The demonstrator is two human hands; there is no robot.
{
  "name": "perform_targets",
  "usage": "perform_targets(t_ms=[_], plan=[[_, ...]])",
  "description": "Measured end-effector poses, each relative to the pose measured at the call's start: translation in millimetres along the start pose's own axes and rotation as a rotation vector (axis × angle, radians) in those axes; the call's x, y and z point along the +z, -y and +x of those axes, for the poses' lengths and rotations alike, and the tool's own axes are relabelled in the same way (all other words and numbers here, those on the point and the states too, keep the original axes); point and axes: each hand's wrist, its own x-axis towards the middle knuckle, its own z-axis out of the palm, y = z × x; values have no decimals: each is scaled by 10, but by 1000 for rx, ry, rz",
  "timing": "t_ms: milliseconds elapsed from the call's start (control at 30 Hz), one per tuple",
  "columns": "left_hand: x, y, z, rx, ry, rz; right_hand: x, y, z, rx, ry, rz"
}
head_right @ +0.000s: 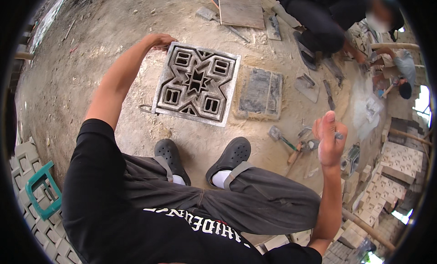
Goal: The person uses a trowel to apply and smooth material onto a square mold, places a flat tile on top, and then uses a pointed tool and their hands to carefully extract decorative cement pieces from the intricate mold.
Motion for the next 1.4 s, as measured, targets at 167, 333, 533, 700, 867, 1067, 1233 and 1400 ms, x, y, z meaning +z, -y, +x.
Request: perform_targets(t_ms=[167,333,533,700,867,1067,1233,1400], plan=[[249,58,-227,346,-741,-4,-6,-10,100,1,11,-45],[531,148,-316,362,-840,-7,52,-26,348,-12,69,29],[275,101,-304,-41,-673,-107,334,-78,610,-81,112,33],[608,-44,-969,222,-990,-61,498,-129,783,12,170,465],[1369,-652,-2143,495,-746,355,965,2,861,121,262,717],[1900,-993,-2232,589,-707,372,1645,-196,696,244,257,673],[1889,-910,-1997,676,-751,407,1860,-137,823,321,-32,520],[1924,-877,-1933,690,-768,380,2075,-171,1042,447,-181,373]])
